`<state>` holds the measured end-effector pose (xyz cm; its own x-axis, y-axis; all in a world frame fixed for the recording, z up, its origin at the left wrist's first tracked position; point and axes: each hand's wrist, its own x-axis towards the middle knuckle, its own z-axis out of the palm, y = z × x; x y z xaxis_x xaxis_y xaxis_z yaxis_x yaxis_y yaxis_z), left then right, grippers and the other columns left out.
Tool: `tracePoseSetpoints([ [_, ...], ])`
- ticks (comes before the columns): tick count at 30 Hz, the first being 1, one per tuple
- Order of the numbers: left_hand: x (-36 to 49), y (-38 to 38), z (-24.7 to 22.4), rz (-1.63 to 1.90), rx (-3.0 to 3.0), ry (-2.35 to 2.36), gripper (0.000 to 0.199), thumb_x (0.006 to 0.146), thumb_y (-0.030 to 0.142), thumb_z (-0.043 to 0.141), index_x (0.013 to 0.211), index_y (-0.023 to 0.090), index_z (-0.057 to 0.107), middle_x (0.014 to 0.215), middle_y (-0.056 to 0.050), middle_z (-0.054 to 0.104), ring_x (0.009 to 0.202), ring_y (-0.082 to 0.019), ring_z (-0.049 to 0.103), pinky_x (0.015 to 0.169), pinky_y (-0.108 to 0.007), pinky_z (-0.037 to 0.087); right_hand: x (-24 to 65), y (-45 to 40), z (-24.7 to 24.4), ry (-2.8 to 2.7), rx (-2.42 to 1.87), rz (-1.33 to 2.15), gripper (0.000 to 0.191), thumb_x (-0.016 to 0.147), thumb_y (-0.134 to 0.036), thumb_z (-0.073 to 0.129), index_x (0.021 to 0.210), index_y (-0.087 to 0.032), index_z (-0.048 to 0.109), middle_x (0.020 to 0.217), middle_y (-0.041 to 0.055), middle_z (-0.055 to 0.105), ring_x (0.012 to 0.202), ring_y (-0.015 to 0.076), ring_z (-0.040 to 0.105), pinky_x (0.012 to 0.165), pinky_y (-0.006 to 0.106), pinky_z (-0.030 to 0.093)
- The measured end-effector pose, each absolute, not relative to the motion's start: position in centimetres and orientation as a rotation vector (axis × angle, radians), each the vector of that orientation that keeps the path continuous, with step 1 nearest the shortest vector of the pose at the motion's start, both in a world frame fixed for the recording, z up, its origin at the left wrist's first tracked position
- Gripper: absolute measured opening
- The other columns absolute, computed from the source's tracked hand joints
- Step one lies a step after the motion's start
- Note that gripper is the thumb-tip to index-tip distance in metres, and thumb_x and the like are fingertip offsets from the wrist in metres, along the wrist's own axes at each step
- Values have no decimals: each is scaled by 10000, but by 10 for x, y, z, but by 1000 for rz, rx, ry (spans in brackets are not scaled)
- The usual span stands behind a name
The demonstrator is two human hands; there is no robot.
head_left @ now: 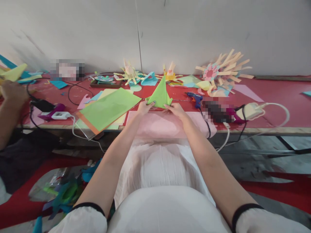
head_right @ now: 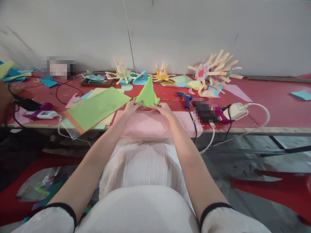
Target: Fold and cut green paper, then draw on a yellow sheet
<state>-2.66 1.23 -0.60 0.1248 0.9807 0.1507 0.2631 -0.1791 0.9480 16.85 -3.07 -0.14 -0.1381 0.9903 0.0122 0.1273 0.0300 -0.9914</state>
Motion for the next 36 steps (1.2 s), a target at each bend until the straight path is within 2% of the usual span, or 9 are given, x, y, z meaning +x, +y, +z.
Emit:
tracePoseSetpoints([
  [6,-27,11,-5,1092,1622,1281,282,665,394,664,753,127,653,684,-46,662,675,-164,606,599,-237,459,169,-27,-5,-1414,-1195,1235,386,645,-517,673,685,-137,618,657,91,702,555,141,639,469,205,438],
  [14,-28,13,-5,1159,1796,1169,266,689,293,626,889,118,636,871,-62,673,749,-153,610,693,-241,458,169,-27,-6,-1366,-1210,1237,394,627,-526,683,629,-145,584,580,82,680,462,120,600,459,212,466],
  [19,-28,13,-4,1189,1801,1122,324,682,259,642,981,136,618,948,-54,673,836,-160,617,761,-243,454,169,-28,-4,-1355,-1187,1252,398,618,-521,692,605,-139,583,581,82,679,479,114,607,470,198,469],
  [21,-27,12,-3,1222,1777,1129,277,681,256,651,933,146,622,899,-38,678,817,-158,622,746,-239,460,169,-27,-5,-1334,-1186,1235,403,606,-525,696,615,-136,590,593,83,683,493,118,612,470,196,465],
  [25,-24,10,0,1259,1558,1088,127,716,256,634,722,158,552,677,-10,649,655,-144,634,631,-247,492,169,-26,-8,-1302,-1166,1196,420,608,-543,683,639,-129,617,632,86,693,506,116,609,475,197,460],
  [27,-22,9,1,1235,1433,1035,154,726,249,635,712,169,504,634,-3,638,613,-144,642,601,-257,508,170,-25,-9,-1284,-1142,1200,425,603,-550,682,652,-132,623,642,81,695,498,113,600,461,198,451],
  [30,-22,7,2,1254,1345,987,189,733,237,643,845,174,504,637,-6,649,602,-144,652,599,-264,523,171,-24,-11,-1271,-1107,1197,433,591,-560,685,635,-134,626,624,75,688,501,115,597,448,200,439],
  [34,-23,4,4,1312,1272,918,511,692,267,694,1142,198,463,722,-18,674,651,-149,664,656,-275,533,171,-22,-13,-1280,-1094,1151,434,612,-559,672,593,-128,624,586,74,670,483,111,582,480,215,449],
  [36,-23,3,4,1333,1237,924,595,637,263,738,1165,192,475,783,-37,686,700,-168,666,695,-296,533,171,-22,-13,-1276,-1096,1138,439,605,-565,672,590,-130,620,585,75,669,476,116,581,495,229,456],
])
